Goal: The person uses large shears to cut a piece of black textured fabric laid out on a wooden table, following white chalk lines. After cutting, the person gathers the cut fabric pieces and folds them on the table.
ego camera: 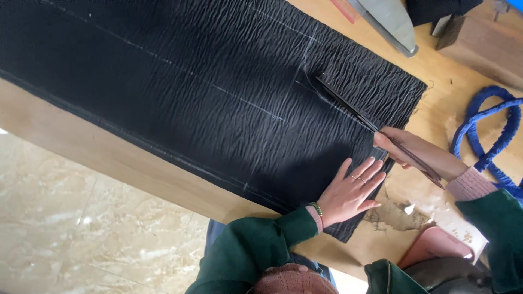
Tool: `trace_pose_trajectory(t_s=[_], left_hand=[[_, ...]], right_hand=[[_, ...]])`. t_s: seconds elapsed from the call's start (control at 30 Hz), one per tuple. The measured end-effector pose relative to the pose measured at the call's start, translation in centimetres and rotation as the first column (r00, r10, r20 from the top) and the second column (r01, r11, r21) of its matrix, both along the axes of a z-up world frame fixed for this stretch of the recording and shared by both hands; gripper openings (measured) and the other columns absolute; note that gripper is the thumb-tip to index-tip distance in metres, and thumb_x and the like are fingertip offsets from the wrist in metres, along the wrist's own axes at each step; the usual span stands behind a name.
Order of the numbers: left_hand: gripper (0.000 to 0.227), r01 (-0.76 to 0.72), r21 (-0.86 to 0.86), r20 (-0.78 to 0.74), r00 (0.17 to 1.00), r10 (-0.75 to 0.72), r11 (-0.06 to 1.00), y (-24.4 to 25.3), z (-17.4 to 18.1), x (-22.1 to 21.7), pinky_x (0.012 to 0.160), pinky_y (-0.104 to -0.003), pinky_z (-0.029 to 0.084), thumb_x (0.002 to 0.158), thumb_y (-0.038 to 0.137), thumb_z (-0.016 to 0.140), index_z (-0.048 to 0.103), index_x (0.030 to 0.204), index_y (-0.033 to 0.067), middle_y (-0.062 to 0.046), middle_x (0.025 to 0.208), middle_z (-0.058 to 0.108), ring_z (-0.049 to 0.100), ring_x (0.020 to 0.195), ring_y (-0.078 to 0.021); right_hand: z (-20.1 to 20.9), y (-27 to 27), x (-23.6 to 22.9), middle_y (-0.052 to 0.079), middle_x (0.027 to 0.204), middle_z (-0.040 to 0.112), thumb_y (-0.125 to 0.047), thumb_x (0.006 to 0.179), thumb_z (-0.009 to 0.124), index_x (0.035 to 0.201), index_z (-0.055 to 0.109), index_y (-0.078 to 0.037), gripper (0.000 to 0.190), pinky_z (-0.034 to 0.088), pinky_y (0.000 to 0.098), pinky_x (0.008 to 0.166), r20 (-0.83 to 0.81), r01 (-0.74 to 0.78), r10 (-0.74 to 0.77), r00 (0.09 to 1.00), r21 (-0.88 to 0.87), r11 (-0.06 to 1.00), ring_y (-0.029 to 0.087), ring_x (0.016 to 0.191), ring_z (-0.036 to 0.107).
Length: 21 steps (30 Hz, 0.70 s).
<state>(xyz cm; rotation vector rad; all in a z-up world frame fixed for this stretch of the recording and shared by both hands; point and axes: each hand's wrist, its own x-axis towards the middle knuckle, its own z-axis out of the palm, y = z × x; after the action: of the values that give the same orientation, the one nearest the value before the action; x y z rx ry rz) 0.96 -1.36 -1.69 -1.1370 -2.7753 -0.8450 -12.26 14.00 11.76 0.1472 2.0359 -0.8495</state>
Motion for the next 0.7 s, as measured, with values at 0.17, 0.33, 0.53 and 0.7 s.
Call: trace_pose_trajectory(t_s=[0.17, 0.33, 0.53, 0.7], left_hand=[[0.076, 0.070, 0.043, 0.021, 0.997, -0.071, 0.997, -3.3, 1.1, 0.4, 0.131, -0.055, 0.027, 0.098, 0.058, 0.060, 0.045, 0.156, 0.0127, -0.012, 0.172, 0.030, 0.023, 0.163, -0.0258], [0.079, 0.135, 0.051, 0.022, 0.990, -0.136, 0.989, -8.5, 1.8, 0.2, 0.129, -0.057, 0.029, 0.092, 0.057, 0.070, 0.049, 0.153, 0.0104, -0.013, 0.171, 0.030, 0.023, 0.163, -0.0272], [0.079, 0.174, -0.084, -0.020, 0.984, -0.176, 0.981, -14.5, 2.5, -1.7, 0.128, -0.057, 0.027, 0.092, 0.062, 0.064, 0.051, 0.153, 0.0130, -0.014, 0.171, 0.028, 0.021, 0.161, -0.0287], [0.075, 0.207, -0.157, -0.003, 0.978, -0.210, 0.966, -18.3, 3.1, -3.3, 0.128, -0.056, 0.024, 0.095, 0.061, 0.058, 0.049, 0.154, 0.0142, -0.014, 0.171, 0.028, 0.020, 0.161, -0.0293]], right_hand=[[0.3, -2.7, 0.0, 0.001, 0.075, 0.038, -0.054, 0.107, 0.041, 0.085, 0.049, -0.012, 0.048, 0.033, 0.0305, 0.058, -0.060, 0.016, -0.009, 0.998, 0.111, 0.994, 0.013, 0.063, 0.037], [-0.5, -3.1, 0.5, 0.002, 0.067, 0.038, -0.053, 0.106, 0.040, 0.085, 0.055, -0.010, 0.050, 0.034, 0.0283, 0.049, -0.070, 0.048, -0.043, 0.997, 0.075, 0.996, 0.013, 0.056, 0.035], [0.5, -5.1, 1.2, 0.003, 0.067, 0.029, -0.056, 0.102, 0.040, 0.100, 0.067, -0.004, 0.059, 0.022, 0.0291, 0.049, 0.087, 0.268, -0.270, 0.959, 0.036, 0.963, 0.015, 0.056, 0.026], [0.4, -7.4, 1.6, 0.002, 0.068, 0.031, -0.050, 0.103, 0.045, 0.105, 0.065, -0.004, 0.050, 0.024, 0.0274, 0.046, 0.117, 0.422, -0.414, 0.903, -0.050, 0.905, 0.013, 0.055, 0.027]])
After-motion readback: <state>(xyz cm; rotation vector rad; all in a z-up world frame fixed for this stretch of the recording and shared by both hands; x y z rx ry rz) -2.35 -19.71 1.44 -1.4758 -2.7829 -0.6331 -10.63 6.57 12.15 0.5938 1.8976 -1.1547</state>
